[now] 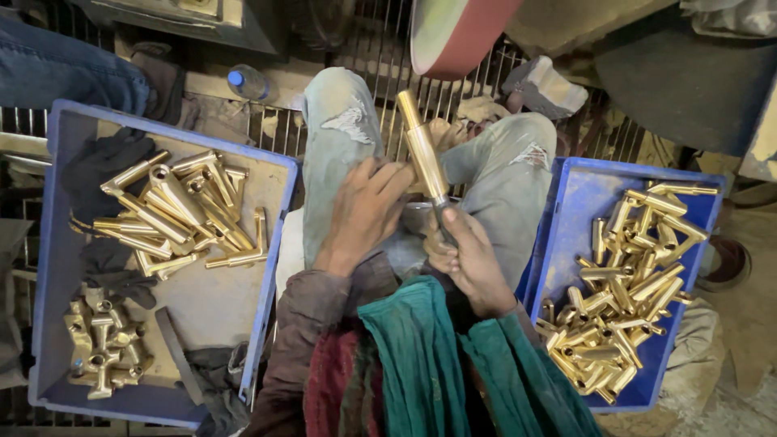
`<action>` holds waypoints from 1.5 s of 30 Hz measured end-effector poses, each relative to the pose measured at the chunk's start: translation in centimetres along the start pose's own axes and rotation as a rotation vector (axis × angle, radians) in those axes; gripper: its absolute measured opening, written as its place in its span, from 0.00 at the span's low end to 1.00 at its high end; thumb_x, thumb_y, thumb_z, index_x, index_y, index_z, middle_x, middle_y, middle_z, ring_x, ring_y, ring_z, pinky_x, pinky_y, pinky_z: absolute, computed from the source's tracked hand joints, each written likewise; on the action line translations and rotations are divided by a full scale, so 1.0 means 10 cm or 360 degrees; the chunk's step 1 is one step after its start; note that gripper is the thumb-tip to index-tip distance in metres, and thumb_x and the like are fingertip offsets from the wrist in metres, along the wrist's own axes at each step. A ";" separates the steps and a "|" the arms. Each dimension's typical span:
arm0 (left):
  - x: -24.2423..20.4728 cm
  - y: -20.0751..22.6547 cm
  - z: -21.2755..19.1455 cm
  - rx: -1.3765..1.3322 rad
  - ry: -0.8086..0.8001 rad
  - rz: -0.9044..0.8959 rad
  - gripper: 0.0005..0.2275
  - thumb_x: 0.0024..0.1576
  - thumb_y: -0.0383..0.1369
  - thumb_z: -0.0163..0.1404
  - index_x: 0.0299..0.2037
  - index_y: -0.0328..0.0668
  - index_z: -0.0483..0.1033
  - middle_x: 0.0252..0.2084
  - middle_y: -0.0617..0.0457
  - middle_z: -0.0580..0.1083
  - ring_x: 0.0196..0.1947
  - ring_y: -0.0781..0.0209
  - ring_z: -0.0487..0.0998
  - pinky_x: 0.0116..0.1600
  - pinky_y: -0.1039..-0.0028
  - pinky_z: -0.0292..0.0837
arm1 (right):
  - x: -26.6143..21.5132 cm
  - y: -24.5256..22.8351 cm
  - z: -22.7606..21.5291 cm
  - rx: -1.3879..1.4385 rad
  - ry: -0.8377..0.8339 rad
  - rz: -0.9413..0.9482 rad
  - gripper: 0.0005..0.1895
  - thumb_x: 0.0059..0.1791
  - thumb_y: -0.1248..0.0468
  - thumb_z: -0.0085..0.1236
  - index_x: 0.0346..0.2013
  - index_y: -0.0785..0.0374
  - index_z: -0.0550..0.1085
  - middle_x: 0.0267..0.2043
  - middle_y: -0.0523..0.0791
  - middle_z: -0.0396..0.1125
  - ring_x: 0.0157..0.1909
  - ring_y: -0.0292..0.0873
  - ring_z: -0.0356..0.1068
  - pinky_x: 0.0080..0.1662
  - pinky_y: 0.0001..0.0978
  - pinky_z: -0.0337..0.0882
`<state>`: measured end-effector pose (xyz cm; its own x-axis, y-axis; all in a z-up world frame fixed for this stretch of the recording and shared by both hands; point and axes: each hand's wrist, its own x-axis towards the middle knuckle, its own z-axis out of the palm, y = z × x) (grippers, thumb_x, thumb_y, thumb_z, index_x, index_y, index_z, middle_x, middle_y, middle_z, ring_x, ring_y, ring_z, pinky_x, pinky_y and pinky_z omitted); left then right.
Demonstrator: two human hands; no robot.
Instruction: The person sits on the floor and repeatedly picks up brass-colored metal parts from a blue bin. They press the parts against a rotating grinding wheel to polish the surfaces, then place the finished parts into a second bin. The process is repeated continuously for multiple items.
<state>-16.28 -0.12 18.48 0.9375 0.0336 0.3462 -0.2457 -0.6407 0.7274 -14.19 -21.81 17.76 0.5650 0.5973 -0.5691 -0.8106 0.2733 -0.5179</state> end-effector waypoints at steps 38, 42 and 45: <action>0.07 0.00 0.00 0.0870 -0.0433 0.0342 0.05 0.50 0.30 0.53 0.34 0.40 0.73 0.26 0.52 0.73 0.28 0.54 0.78 0.30 0.70 0.72 | 0.56 0.30 -0.41 -0.0655 0.0309 0.0041 0.06 0.50 0.70 0.48 0.27 0.62 0.67 0.16 0.38 0.56 0.15 0.33 0.53 0.19 0.27 0.52; 0.09 -0.04 -0.02 0.0908 -0.0447 0.0440 0.08 0.50 0.31 0.53 0.36 0.36 0.74 0.25 0.51 0.73 0.26 0.56 0.77 0.26 0.71 0.70 | 0.53 0.30 -0.50 -0.0867 0.0258 -0.0018 0.08 0.49 0.69 0.48 0.25 0.63 0.66 0.16 0.40 0.59 0.15 0.35 0.57 0.20 0.30 0.56; 0.09 -0.01 -0.05 0.0794 -0.0443 0.0405 0.05 0.53 0.32 0.53 0.32 0.40 0.72 0.25 0.50 0.72 0.25 0.55 0.77 0.27 0.69 0.70 | 0.46 0.14 -0.47 -0.1147 0.0191 -0.0120 0.09 0.50 0.68 0.51 0.24 0.62 0.66 0.17 0.39 0.59 0.17 0.33 0.56 0.20 0.29 0.54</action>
<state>-15.58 0.39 19.01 0.9103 -0.3252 0.2562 -0.3881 -0.8856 0.2550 -11.98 -22.26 11.41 0.6618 0.4986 -0.5599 -0.4897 -0.2780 -0.8264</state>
